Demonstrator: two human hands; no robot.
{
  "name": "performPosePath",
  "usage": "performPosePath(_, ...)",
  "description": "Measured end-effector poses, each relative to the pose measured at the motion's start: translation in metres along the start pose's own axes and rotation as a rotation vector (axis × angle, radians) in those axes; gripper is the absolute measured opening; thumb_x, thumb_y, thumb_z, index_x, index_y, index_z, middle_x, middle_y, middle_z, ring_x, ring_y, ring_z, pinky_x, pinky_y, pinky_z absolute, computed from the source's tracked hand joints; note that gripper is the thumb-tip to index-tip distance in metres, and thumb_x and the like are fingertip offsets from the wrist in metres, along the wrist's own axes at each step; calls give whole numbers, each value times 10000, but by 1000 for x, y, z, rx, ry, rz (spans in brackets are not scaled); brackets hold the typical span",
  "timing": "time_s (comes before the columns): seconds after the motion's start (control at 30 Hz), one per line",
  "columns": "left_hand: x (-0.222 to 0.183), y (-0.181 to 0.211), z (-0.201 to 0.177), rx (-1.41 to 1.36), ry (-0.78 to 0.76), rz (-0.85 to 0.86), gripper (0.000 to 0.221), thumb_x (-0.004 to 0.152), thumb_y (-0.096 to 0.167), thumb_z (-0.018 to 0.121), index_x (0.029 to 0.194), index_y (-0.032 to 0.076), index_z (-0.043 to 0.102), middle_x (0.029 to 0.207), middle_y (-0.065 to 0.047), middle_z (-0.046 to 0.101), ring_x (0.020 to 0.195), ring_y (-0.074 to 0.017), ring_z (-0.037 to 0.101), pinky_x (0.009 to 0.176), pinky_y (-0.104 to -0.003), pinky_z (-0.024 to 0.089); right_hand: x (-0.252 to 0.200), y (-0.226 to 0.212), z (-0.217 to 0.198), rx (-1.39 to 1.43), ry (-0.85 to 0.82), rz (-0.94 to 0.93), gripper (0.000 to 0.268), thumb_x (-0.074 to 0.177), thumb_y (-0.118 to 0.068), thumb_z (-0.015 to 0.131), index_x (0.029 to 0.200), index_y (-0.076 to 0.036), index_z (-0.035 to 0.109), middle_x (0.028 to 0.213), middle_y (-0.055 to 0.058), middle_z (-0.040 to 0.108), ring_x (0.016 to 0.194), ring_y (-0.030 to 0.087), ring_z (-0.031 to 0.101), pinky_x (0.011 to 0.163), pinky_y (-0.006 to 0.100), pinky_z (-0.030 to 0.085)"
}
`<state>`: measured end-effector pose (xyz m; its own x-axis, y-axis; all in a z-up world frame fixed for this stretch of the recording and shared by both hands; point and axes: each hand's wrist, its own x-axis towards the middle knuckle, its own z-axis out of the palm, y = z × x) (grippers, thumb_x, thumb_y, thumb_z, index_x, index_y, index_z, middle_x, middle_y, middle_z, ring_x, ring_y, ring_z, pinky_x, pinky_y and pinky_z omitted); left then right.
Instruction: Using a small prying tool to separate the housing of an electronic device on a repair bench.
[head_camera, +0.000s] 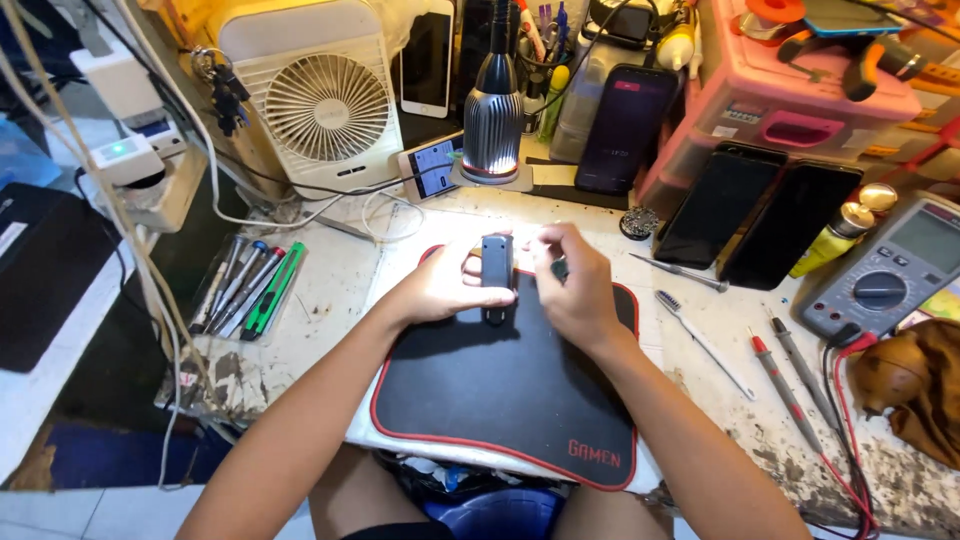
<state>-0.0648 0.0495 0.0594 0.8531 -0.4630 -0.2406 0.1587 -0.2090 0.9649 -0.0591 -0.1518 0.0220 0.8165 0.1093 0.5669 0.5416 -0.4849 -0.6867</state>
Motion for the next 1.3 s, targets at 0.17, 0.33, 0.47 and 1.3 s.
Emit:
performPosePath(0.17, -9, 11, -4, 24, 36, 76, 785, 706, 123, 917, 1372, -25, 528, 1067, -209, 771, 926, -234, 776, 810, -354, 665, -14, -12, 3, -45, -29, 25, 63, 953, -52, 660, 986, -104, 673, 682, 69, 692, 621, 212, 662, 597, 278, 552)
performPosePath(0.33, 1, -11, -8, 117, 37, 132, 760, 658, 161, 943, 1304, -27, 590, 914, -165, 774, 811, -213, 794, 710, -340, 679, -11, -17, -1, -69, -28, 41, 50, 963, -76, 670, 988, -116, 686, 652, 42, 681, 604, 193, 668, 590, 270, 559)
performPosePath(0.47, -1, -10, -4, 7, 12, 165, 863, 678, 102, 916, 1404, -87, 488, 1046, -274, 746, 888, -287, 777, 726, -370, 675, -12, -20, -1, -71, -29, 47, 47, 957, -64, 655, 972, -103, 677, 621, 61, 665, 556, 214, 655, 583, 299, 552)
performPosePath(1.3, -10, -4, -15, 82, -172, 76, 763, 788, 81, 824, 1425, -67, 432, 1156, -328, 709, 952, -400, 773, 756, -411, 655, -5, -36, -7, -38, -69, -56, 69, 966, -72, 632, 966, -89, 698, 674, 11, 713, 497, 161, 627, 528, 238, 533)
